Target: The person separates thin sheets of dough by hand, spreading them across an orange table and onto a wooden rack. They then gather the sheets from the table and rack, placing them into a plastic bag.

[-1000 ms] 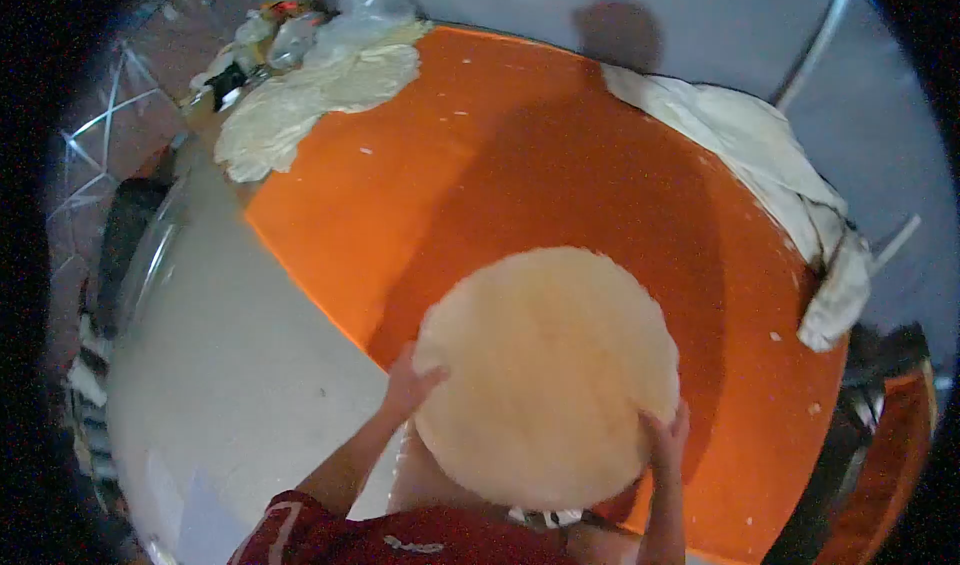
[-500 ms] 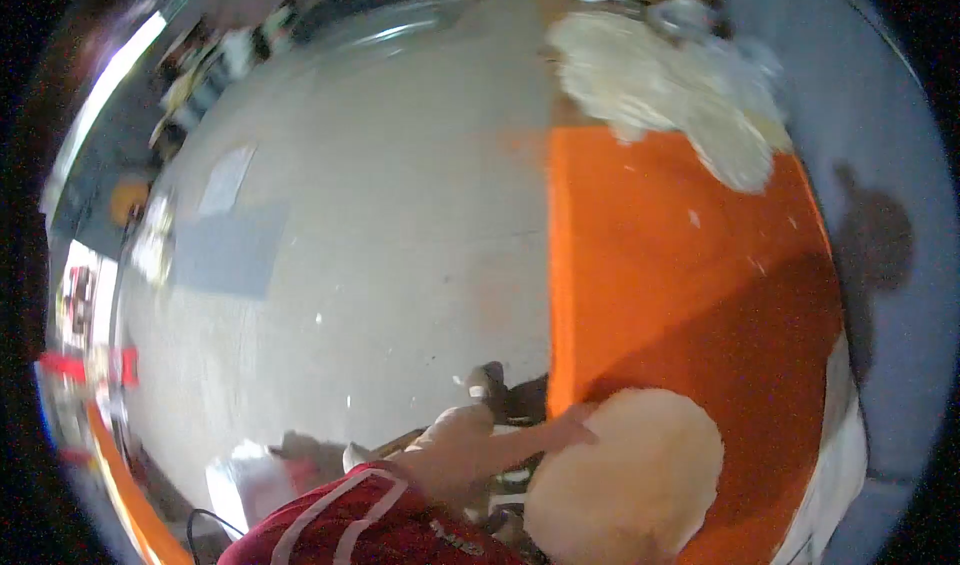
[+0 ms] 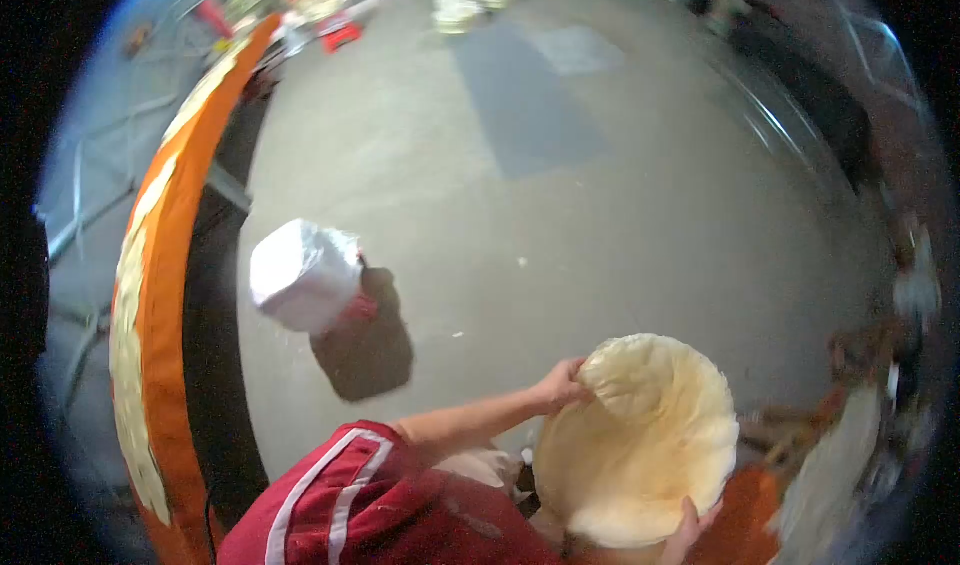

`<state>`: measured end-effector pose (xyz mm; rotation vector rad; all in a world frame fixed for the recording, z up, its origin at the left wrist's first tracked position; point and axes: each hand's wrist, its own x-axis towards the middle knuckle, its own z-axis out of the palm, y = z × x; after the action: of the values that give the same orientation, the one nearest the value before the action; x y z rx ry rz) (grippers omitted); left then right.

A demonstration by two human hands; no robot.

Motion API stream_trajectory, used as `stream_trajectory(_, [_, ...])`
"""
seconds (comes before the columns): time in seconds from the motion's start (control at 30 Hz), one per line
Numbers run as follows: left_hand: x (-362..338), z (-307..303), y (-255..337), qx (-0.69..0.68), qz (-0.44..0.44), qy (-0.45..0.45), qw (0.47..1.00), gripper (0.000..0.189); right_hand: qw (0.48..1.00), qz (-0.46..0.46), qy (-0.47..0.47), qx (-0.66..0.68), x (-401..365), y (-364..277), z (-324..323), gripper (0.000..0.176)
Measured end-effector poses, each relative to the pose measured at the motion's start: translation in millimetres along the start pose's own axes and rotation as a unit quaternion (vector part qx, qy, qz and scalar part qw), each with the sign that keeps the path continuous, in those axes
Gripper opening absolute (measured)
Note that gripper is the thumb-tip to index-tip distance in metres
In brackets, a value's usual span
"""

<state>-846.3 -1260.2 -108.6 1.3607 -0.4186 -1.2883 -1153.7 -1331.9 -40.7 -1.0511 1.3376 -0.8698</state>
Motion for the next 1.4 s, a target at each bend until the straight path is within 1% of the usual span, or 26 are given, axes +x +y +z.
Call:
stream_trajectory(0.1, [-26, -90, 44, -0.080, 0.019, 0.119, 0.989, 0.050, 0.987, -0.040, -0.130, -0.087, 68, -31, 108, 0.064])
stream_trajectory(0.13, [-32, -115, 41, -0.132, 0.064, 0.175, 0.974, 0.049, 0.981, -0.049, -0.159, -0.095, 76, -36, 149, 0.064])
stream_trajectory(0.17, [-38, -66, 43, -0.133, 0.081, 0.199, 0.967, 0.049, 0.972, -0.042, -0.209, -0.101, 103, -68, 125, 0.063])
stream_trajectory(0.2, [-8, -124, 8, -0.144, 0.055, 0.268, 0.951, 0.046, 0.958, -0.026, -0.259, -0.119, 132, -31, 195, 0.063])
stream_trajectory(0.23, [-4, -131, 5, -0.160, 0.038, 0.321, 0.933, 0.044, 0.944, -0.024, -0.298, -0.138, 142, -46, 218, 0.062])
stream_trajectory(0.27, [-1, -141, 10, -0.171, 0.053, 0.339, 0.924, 0.044, 0.916, -0.069, -0.350, -0.186, 174, -39, 237, 0.059])
stream_trajectory(0.33, [-20, -169, 26, -0.226, 0.013, 0.396, 0.890, 0.043, 0.886, -0.075, -0.393, -0.234, 165, -59, 315, 0.059])
stream_trajectory(0.37, [-21, -171, 47, -0.300, 0.054, 0.396, 0.866, 0.042, 0.861, -0.078, -0.414, -0.286, 173, -78, 341, 0.058])
stream_trajectory(0.43, [-1, -195, 37, -0.210, 0.071, 0.491, 0.842, 0.041, 0.832, -0.127, -0.471, -0.264, 173, -77, 405, 0.058])
stream_trajectory(0.5, [-5, -222, 49, -0.197, 0.066, 0.523, 0.827, 0.042, 0.803, -0.083, -0.523, -0.274, 151, -102, 466, 0.059])
stream_trajectory(0.57, [-21, -244, 71, -0.350, 0.152, 0.513, 0.769, 0.044, 0.769, -0.072, -0.578, -0.263, 156, -103, 527, 0.059])
stream_trajectory(0.63, [-47, -259, 73, -0.311, 0.137, 0.571, 0.747, 0.040, 0.740, -0.049, -0.632, -0.224, 133, -101, 581, 0.060])
stream_trajectory(0.7, [-73, -266, 59, -0.377, 0.131, 0.598, 0.695, 0.040, 0.686, 0.014, -0.684, -0.249, 85, -104, 634, 0.058])
stream_trajectory(0.73, [-86, -274, 51, -0.385, 0.137, 0.606, 0.683, 0.040, 0.673, 0.011, -0.694, -0.254, 69, -91, 663, 0.058])
stream_trajectory(0.8, [-109, -293, 34, -0.450, 0.147, 0.649, 0.596, 0.042, 0.576, -0.104, -0.739, -0.334, 30, -59, 716, 0.059])
stream_trajectory(0.87, [-131, -310, 19, -0.485, 0.159, 0.654, 0.559, 0.043, 0.524, -0.119, -0.764, -0.357, -32, -43, 754, 0.062])
stream_trajectory(0.9, [-145, -333, 15, -0.502, 0.183, 0.658, 0.531, 0.044, 0.520, -0.123, -0.766, -0.357, -58, -30, 778, 0.062])
stream_trajectory(0.97, [-166, -365, -6, -0.487, 0.179, 0.688, 0.507, 0.043, 0.430, -0.224, -0.812, -0.325, -105, -2, 818, 0.063])
stream_trajectory(1.03, [-198, -398, -8, -0.524, 0.195, 0.711, 0.425, 0.045, 0.395, -0.226, -0.819, -0.349, -174, 2, 851, 0.062])
stream_trajectory(1.1, [-232, -417, -2, -0.533, 0.253, 0.703, 0.396, 0.046, 0.339, -0.252, -0.835, -0.352, -230, 19, 884, 0.061])
stream_trajectory(1.17, [-250, -431, -9, -0.555, 0.235, 0.725, 0.332, 0.046, 0.303, -0.269, -0.846, -0.347, -278, 45, 913, 0.061])
stream_trajectory(1.2, [-257, -437, -9, -0.561, 0.230, 0.725, 0.328, 0.046, 0.270, -0.267, -0.854, -0.355, -303, 55, 923, 0.060])
stream_trajectory(1.23, [-263, -445, -7, -0.575, 0.240, 0.725, 0.294, 0.046, 0.236, -0.264, -0.862, -0.362, -324, 65, 935, 0.059])
stream_trajectory(1.27, [-268, -455, -8, -0.588, 0.249, 0.724, 0.260, 0.047, 0.231, -0.262, -0.862, -0.367, -340, 79, 950, 0.059])
stream_trajectory(1.37, [-258, -494, -23, -0.593, 0.252, 0.736, 0.207, 0.044, 0.165, -0.291, -0.873, -0.355, -373, 125, 993, 0.061])
stream_trajectory(1.4, [-253, -512, -28, -0.596, 0.251, 0.737, 0.197, 0.043, 0.163, -0.248, -0.884, -0.362, -380, 136, 1012, 0.060])
